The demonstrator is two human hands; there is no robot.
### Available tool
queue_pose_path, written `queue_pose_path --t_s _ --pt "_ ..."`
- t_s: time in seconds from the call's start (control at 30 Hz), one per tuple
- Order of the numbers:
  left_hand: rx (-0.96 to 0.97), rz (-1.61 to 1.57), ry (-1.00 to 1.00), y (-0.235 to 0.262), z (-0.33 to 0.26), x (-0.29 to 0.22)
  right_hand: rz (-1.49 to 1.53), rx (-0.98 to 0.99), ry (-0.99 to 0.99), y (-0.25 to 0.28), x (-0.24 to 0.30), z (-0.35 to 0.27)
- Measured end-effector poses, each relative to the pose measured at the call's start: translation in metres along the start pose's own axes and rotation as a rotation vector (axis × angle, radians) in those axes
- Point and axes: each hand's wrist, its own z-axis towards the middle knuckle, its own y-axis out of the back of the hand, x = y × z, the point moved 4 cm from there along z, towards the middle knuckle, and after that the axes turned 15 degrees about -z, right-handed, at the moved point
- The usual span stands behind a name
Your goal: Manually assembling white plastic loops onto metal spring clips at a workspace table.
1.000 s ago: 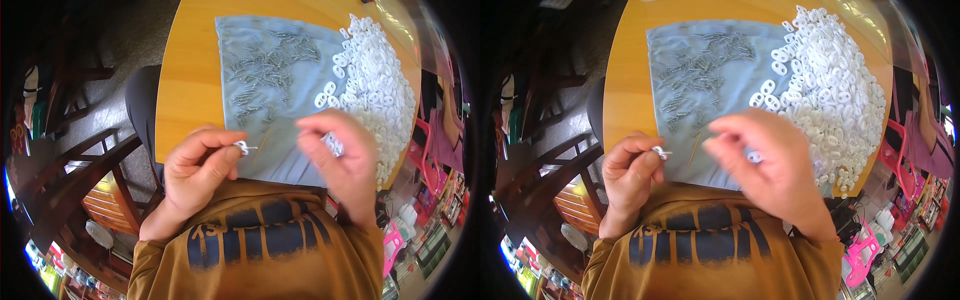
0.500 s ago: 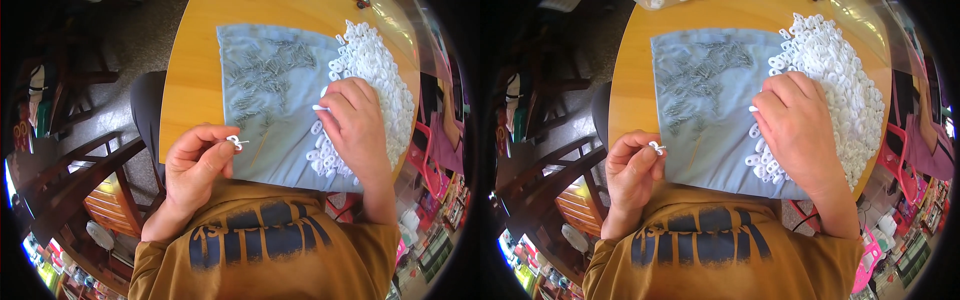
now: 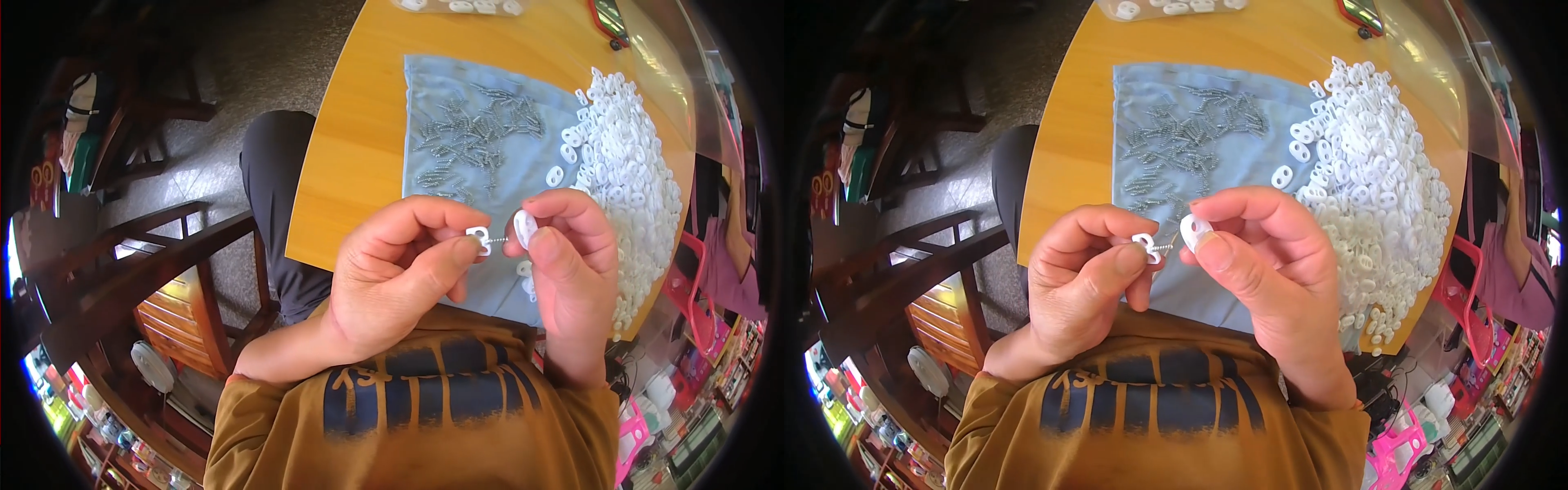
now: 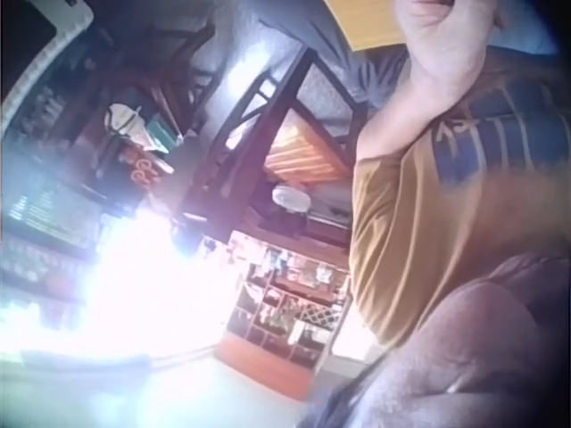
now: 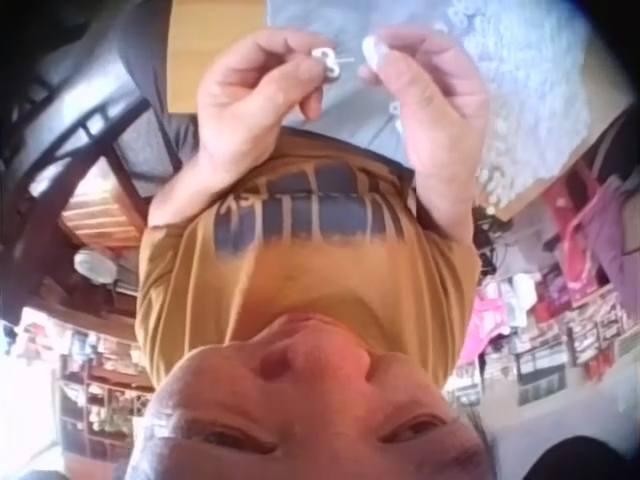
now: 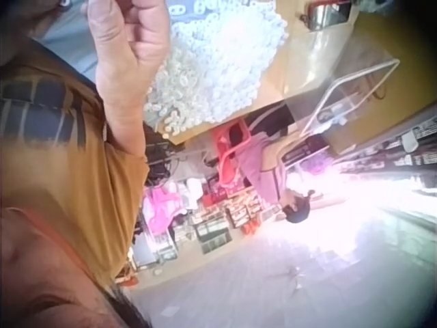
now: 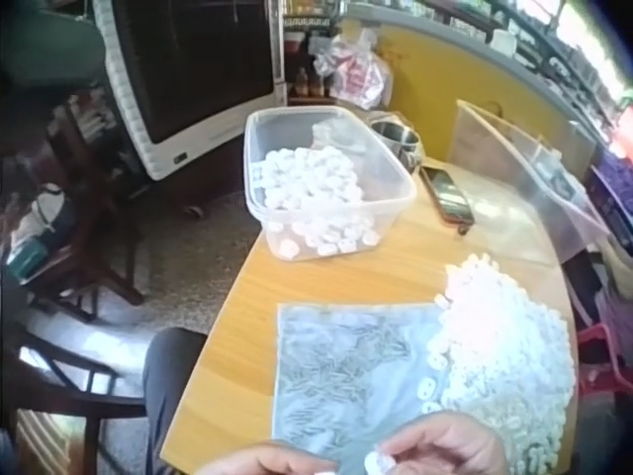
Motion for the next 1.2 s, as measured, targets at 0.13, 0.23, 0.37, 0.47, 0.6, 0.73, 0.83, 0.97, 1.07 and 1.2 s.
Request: queue_pose_path --t_s 0.13,0.23,0.37,0.47,0.6,0.73,0.83,0.97,1.07,1.2 --pt "0.008 -0.002 -0.016 0.001 -0.001 -0.002 -0.007 0.014 0.043 -0.006 -0.003 0.001" --pt "-0.02 0.016 -0.022 0.002 -0.001 0.0 -0.035 0.019 0.086 -0.01 -0.002 0.0" --pt "-0.029 0.006 -0.022 0.002 -0.002 0.001 -0.147 -0.032 0.142 -0.011 0.001 -0.002" --pt "-0.02 0.029 -0.051 0.002 -0.002 0.0 -0.293 -0.039 0.222 -0.01 0.003 -0.002" --pt "-0.039 0.046 -0.05 0.002 -0.001 0.001 -0.493 -0.06 0.302 -0.009 0.005 -0.001" --pt "-0.049 0.096 -0.048 0.002 0.0 0.0 -0.766 -0.043 0.533 -0.009 0.011 0.002" --pt "-0.052 0.11 -0.036 0.001 0.0 -0.001 -0.846 -0.065 0.596 -0.011 0.014 0.003" --pt "-0.051 0.07 -0.07 0.001 -0.001 0.003 -0.999 -0.11 0.75 -0.019 0.017 0.002" --pt "-0.037 0.092 -0.092 0.0 -0.002 0.002 -1.115 -0.132 0.889 -0.023 0.02 0.0" --pt "-0.046 0.065 -0.089 -0.001 -0.003 0.003 -1.051 -0.108 0.794 -0.022 0.018 -0.001"
